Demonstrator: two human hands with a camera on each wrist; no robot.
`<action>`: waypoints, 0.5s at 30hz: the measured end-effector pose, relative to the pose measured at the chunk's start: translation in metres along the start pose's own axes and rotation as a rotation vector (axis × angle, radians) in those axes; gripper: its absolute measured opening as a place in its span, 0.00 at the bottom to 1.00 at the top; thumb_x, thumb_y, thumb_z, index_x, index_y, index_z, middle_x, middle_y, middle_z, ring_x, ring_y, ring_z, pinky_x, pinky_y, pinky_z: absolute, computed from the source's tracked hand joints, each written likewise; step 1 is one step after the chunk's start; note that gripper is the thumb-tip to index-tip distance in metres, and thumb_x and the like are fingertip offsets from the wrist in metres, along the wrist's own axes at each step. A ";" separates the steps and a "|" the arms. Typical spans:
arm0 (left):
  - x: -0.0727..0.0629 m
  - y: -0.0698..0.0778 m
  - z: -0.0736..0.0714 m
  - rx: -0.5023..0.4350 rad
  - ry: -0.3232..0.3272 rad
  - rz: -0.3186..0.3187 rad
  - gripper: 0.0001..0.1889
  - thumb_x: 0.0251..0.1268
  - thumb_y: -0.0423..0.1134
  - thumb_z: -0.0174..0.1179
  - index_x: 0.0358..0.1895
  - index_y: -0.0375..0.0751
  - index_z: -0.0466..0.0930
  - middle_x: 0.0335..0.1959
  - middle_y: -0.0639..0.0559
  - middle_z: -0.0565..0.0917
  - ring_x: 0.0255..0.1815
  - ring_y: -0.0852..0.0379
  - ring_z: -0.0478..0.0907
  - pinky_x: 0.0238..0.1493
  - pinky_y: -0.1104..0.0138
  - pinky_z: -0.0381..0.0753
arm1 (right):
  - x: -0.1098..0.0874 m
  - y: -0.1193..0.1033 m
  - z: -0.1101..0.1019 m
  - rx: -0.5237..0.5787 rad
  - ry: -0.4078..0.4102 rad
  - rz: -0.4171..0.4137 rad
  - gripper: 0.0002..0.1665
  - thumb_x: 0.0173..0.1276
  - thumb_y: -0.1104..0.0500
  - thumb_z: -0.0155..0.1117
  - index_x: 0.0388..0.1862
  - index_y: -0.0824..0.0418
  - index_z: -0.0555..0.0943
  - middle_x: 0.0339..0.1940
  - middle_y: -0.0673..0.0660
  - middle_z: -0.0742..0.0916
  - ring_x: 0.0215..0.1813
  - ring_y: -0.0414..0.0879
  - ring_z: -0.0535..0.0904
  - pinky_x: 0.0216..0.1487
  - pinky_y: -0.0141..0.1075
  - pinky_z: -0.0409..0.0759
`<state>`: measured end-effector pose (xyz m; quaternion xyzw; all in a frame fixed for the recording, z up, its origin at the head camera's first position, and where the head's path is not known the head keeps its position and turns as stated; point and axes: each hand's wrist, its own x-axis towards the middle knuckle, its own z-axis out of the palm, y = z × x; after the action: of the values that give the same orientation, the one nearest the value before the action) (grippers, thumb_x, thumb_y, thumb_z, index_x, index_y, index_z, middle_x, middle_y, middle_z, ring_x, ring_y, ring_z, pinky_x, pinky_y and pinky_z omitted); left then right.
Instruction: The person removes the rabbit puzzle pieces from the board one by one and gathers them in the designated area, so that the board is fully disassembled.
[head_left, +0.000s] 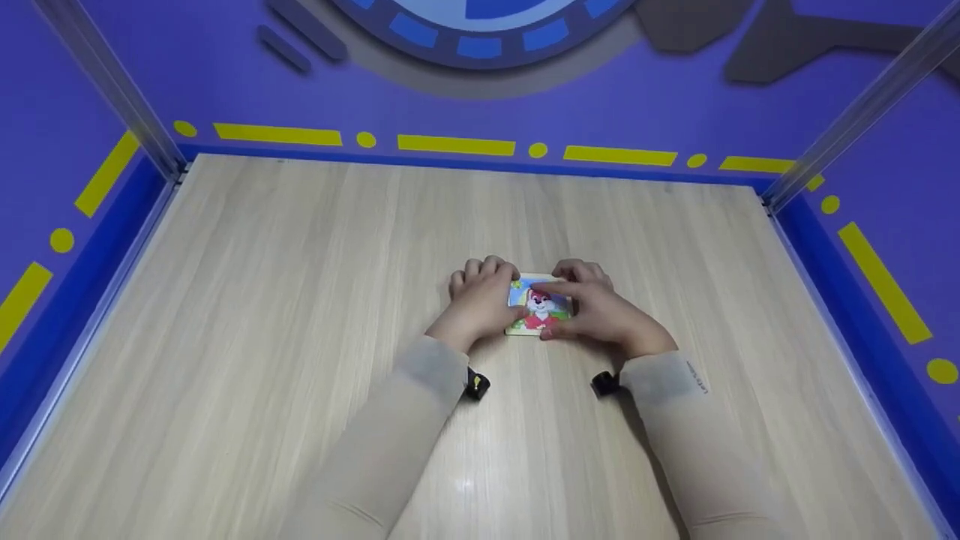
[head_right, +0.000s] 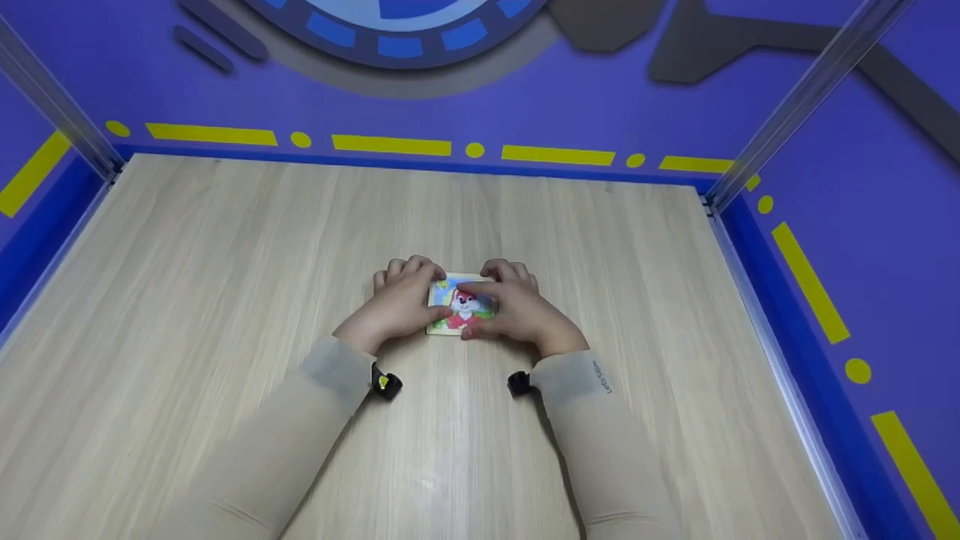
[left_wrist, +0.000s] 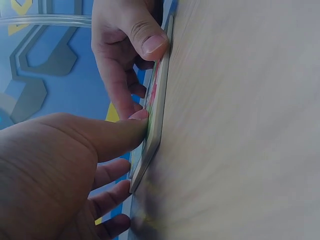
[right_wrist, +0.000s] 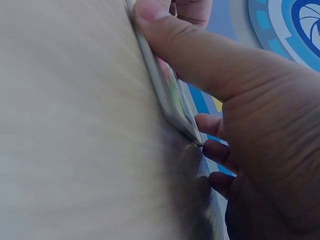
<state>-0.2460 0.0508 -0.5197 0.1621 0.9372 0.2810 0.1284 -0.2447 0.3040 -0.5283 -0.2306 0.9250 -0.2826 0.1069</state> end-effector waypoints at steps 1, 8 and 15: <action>0.000 0.000 0.000 -0.004 0.002 0.000 0.32 0.78 0.58 0.72 0.76 0.51 0.76 0.79 0.50 0.72 0.78 0.42 0.64 0.79 0.44 0.61 | 0.000 0.000 0.000 -0.001 0.000 -0.004 0.48 0.59 0.40 0.93 0.79 0.42 0.85 0.81 0.62 0.74 0.83 0.63 0.60 0.84 0.66 0.55; 0.001 -0.001 0.000 -0.020 0.017 0.010 0.31 0.76 0.58 0.74 0.73 0.51 0.78 0.77 0.51 0.74 0.80 0.43 0.63 0.80 0.43 0.60 | 0.000 0.000 -0.001 0.015 -0.003 -0.007 0.48 0.58 0.40 0.93 0.78 0.42 0.86 0.79 0.61 0.74 0.83 0.63 0.60 0.84 0.64 0.54; 0.002 -0.003 0.000 -0.020 0.021 0.010 0.29 0.75 0.59 0.75 0.70 0.52 0.80 0.78 0.54 0.75 0.81 0.44 0.63 0.80 0.44 0.60 | 0.001 0.000 0.000 0.029 -0.006 0.015 0.48 0.58 0.39 0.93 0.78 0.41 0.86 0.79 0.60 0.74 0.84 0.62 0.59 0.84 0.63 0.55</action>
<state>-0.2485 0.0494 -0.5218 0.1625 0.9349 0.2925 0.1186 -0.2453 0.3036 -0.5286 -0.2229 0.9222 -0.2943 0.1150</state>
